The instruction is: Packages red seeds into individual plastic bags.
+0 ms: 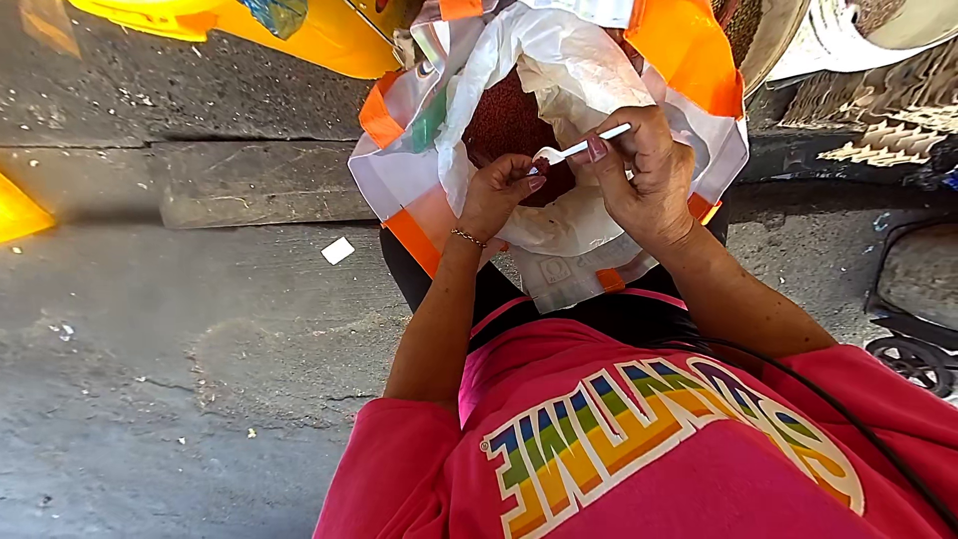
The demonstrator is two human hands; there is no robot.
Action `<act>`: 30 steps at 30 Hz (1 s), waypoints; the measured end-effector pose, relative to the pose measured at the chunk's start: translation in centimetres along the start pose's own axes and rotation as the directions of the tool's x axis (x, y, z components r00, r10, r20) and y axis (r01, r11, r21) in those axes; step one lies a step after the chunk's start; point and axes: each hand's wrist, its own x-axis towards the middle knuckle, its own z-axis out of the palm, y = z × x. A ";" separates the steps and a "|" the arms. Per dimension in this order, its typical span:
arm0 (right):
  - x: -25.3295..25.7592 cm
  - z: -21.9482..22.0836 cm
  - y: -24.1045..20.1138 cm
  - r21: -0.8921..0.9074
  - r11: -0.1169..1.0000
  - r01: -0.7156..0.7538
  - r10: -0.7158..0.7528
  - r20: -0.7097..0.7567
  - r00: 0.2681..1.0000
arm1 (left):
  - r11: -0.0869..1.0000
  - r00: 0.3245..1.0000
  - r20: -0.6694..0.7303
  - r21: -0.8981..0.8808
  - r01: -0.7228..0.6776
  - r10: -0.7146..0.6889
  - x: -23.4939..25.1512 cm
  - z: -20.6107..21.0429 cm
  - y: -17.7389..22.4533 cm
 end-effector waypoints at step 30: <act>6.7 9.2 9.5 -0.389 0.918 0.079 0.055 0.320 0.946 | 0.993 0.992 -0.032 -0.016 -0.119 0.118 -1.7 -0.4 0.6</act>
